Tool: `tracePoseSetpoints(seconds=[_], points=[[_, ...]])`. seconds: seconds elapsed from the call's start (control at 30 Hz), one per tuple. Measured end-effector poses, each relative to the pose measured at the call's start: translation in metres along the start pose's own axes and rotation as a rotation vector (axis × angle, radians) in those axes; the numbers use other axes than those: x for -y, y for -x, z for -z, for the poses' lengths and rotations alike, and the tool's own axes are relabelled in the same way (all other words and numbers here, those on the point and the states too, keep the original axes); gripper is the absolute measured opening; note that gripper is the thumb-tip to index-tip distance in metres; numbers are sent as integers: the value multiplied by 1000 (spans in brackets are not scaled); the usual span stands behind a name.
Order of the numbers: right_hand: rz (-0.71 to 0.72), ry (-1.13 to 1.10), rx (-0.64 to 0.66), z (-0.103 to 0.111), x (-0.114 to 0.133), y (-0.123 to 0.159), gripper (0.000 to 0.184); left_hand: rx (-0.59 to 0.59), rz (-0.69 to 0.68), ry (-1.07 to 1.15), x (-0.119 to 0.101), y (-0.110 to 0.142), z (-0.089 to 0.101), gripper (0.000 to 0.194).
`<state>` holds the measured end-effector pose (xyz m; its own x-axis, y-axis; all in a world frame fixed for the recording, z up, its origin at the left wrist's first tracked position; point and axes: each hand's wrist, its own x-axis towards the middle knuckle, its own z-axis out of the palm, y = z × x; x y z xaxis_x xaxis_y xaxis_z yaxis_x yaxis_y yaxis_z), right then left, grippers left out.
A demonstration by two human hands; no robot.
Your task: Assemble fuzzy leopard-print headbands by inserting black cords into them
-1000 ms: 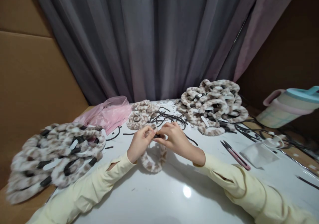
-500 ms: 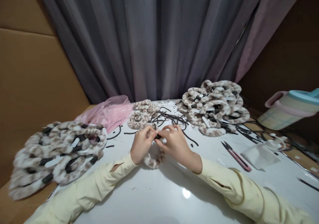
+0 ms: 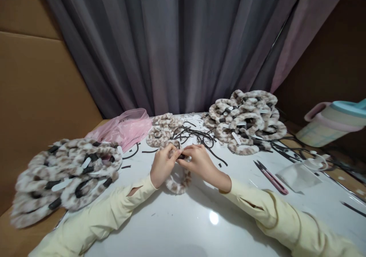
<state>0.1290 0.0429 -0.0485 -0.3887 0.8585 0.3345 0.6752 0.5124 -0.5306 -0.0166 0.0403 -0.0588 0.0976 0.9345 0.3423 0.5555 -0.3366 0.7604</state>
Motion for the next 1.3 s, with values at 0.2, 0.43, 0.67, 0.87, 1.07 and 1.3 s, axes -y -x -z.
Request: tracePoseSetpoints(seconds=[0.2, 0.43, 0.67, 0.87, 1.07, 1.3], points=[[-21, -86, 30, -3, -2, -1, 20, -54, -76, -82, 3, 1, -1, 23], [-63, -210, 30, -2, -2, -2, 15, -57, -78, -73, 3, 2, 0, 21], [-179, -417, 134, -1, -3, -4, 23, -93, -180, -176, 3, 3, -1, 16], [-205, -546, 193, 1, -2, -3, 24, -77, -171, -161, 4, 5, -2, 19], [-214, -572, 209, 1, -2, -3, 24, -26, -88, -77, 2, 3, -2, 22], [-170, -377, -58, -1, -4, 0, 33, -36, 41, 83, 2, -2, 1, 27]])
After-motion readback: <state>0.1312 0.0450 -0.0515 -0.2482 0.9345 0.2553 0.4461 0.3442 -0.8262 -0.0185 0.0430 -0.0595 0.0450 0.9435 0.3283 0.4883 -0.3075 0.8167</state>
